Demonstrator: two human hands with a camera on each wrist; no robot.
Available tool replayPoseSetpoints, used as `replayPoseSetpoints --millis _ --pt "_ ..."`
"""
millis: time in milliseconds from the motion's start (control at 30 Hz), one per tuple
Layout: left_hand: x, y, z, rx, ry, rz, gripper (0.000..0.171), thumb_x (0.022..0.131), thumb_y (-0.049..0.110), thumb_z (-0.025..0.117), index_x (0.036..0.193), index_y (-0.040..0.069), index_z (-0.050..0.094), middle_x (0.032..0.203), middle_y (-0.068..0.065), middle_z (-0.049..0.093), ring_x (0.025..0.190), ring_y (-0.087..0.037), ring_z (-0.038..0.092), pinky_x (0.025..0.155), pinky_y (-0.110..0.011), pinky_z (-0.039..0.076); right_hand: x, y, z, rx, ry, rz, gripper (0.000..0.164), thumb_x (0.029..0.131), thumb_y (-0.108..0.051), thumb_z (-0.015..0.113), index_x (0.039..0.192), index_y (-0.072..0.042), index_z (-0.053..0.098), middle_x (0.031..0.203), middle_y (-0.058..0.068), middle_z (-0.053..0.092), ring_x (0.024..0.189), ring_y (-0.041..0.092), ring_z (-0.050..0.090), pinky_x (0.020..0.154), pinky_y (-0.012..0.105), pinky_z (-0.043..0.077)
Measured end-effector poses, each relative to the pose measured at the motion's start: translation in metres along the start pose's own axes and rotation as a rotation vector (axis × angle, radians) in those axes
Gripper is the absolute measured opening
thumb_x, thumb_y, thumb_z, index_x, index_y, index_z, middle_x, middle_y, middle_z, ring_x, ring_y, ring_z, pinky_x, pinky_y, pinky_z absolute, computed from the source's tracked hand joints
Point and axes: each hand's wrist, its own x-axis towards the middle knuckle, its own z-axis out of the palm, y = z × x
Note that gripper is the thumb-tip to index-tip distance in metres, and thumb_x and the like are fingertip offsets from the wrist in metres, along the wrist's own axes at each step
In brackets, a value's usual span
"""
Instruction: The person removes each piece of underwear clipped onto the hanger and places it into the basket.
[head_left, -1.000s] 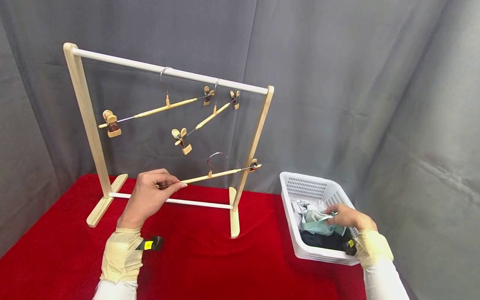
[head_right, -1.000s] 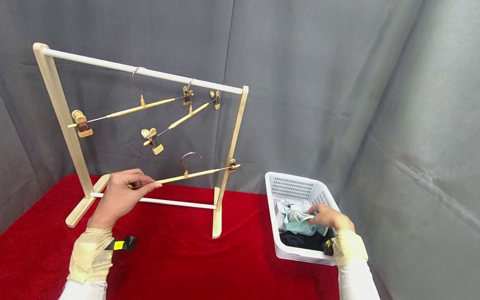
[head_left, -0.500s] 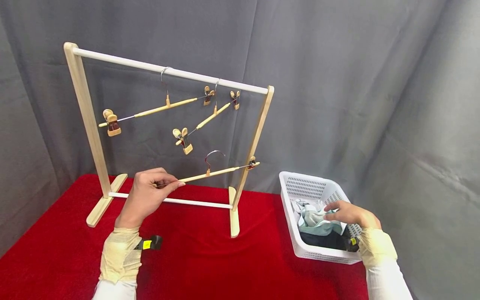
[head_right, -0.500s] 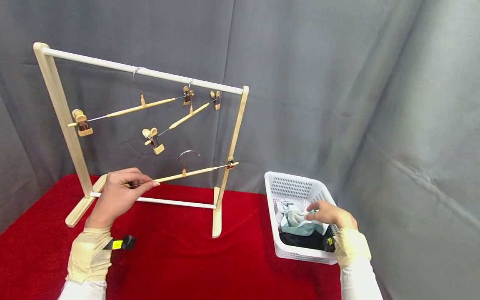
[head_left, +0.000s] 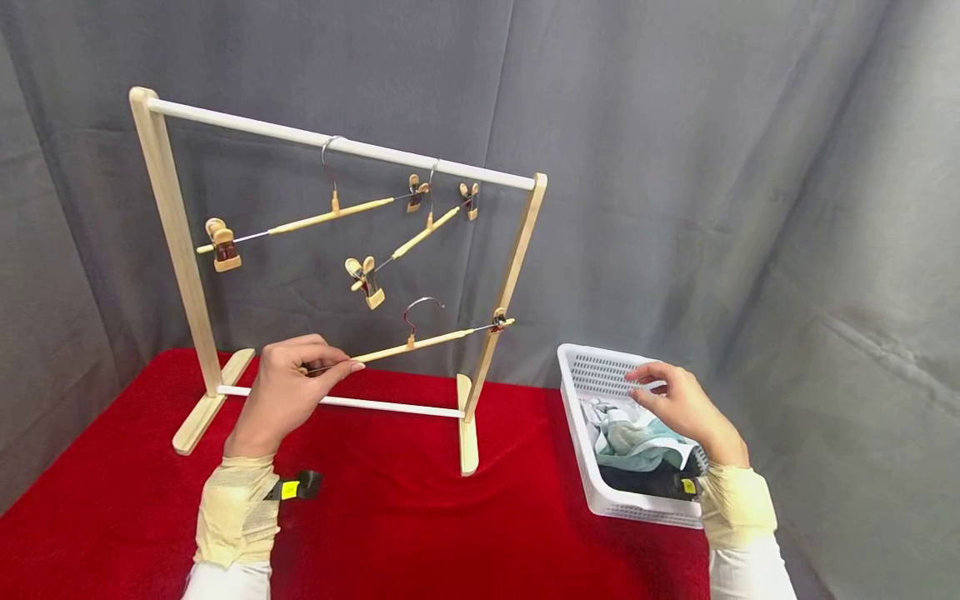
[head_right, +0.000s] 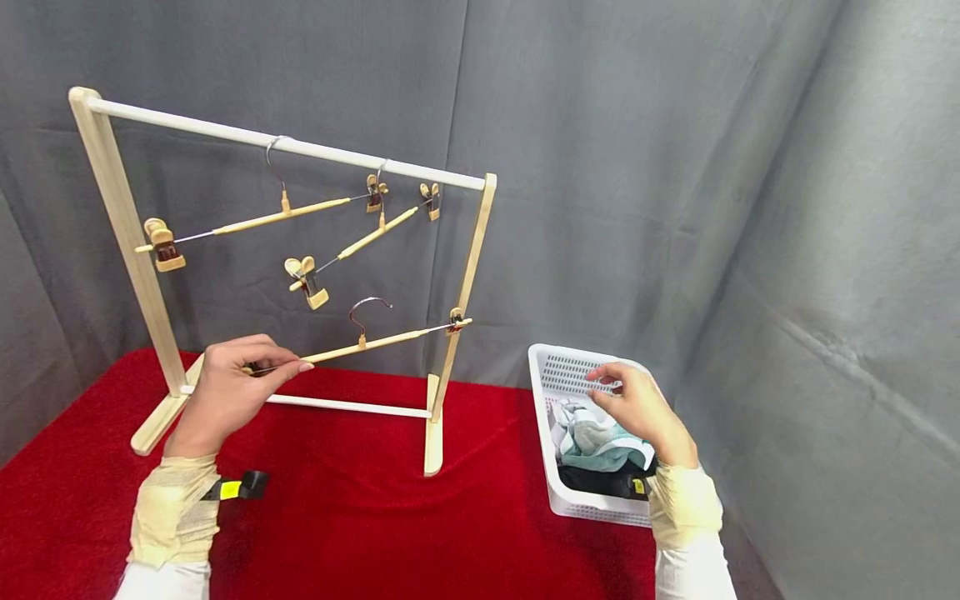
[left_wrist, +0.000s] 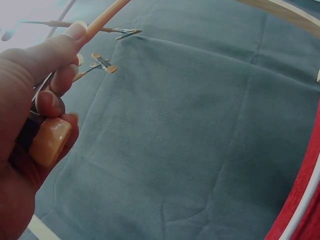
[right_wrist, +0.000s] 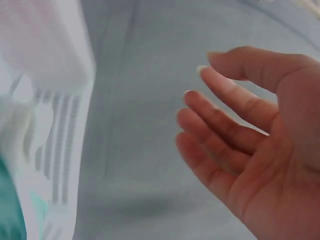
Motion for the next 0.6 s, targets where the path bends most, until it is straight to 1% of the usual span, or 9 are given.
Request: replayPoseSetpoints --millis 67,133,267,333,433,500,600 --pt "0.001 0.004 -0.002 0.000 0.004 0.002 0.008 0.070 0.011 0.077 0.075 0.012 0.071 0.062 0.004 0.058 0.053 -0.012 0.043 0.049 -0.021 0.036 0.002 -0.020 0.005 0.040 0.065 -0.020 0.022 0.081 -0.006 0.065 0.102 -0.002 0.063 0.096 0.011 0.064 0.091 0.026 0.059 0.078 0.047 0.049" --pt "0.002 0.003 -0.003 -0.002 0.012 0.010 0.007 0.070 0.012 0.077 0.075 0.012 0.071 0.062 0.004 0.058 0.054 -0.011 0.042 0.049 -0.021 0.035 0.004 -0.041 0.012 0.091 0.116 -0.037 0.024 0.081 -0.003 0.064 0.104 0.001 0.061 0.098 0.013 0.064 0.090 0.025 0.059 0.079 0.048 0.049" --pt "0.001 -0.001 -0.004 -0.013 0.020 0.014 0.007 0.072 0.016 0.076 0.075 0.013 0.071 0.063 0.001 0.059 0.054 -0.009 0.041 0.050 -0.021 0.034 0.009 -0.076 0.033 0.245 0.178 -0.057 0.028 0.081 0.002 0.062 0.108 0.005 0.058 0.105 0.017 0.062 0.096 0.030 0.058 0.080 0.047 0.049" --pt "0.001 0.000 -0.005 -0.013 0.020 0.007 0.007 0.072 0.016 0.076 0.075 0.013 0.071 0.063 0.001 0.059 0.054 -0.010 0.042 0.050 -0.021 0.035 0.013 -0.086 0.048 0.323 0.202 -0.069 0.030 0.081 0.002 0.061 0.111 0.007 0.056 0.108 0.021 0.060 0.099 0.034 0.057 0.082 0.047 0.048" --pt "0.000 0.003 -0.007 -0.007 0.021 -0.013 0.007 0.071 0.014 0.076 0.074 0.013 0.070 0.063 0.001 0.059 0.054 -0.011 0.042 0.049 -0.022 0.035 0.021 -0.094 0.073 0.452 0.233 -0.088 0.035 0.082 0.004 0.059 0.116 0.009 0.051 0.112 0.025 0.057 0.103 0.040 0.053 0.085 0.049 0.046" --pt "0.000 0.004 -0.008 0.006 0.023 -0.017 0.007 0.071 0.012 0.076 0.074 0.013 0.070 0.063 0.001 0.059 0.054 -0.012 0.043 0.049 -0.022 0.035 0.026 -0.098 0.089 0.510 0.257 -0.090 0.038 0.083 0.003 0.058 0.119 0.007 0.049 0.114 0.024 0.055 0.105 0.040 0.052 0.086 0.050 0.046" --pt "-0.001 0.004 -0.009 0.017 0.022 -0.034 0.008 0.070 0.010 0.077 0.074 0.013 0.070 0.063 0.001 0.059 0.054 -0.012 0.043 0.048 -0.022 0.036 0.036 -0.106 0.108 0.561 0.279 -0.083 0.043 0.083 0.002 0.058 0.124 0.003 0.046 0.118 0.022 0.053 0.109 0.035 0.051 0.087 0.051 0.045"
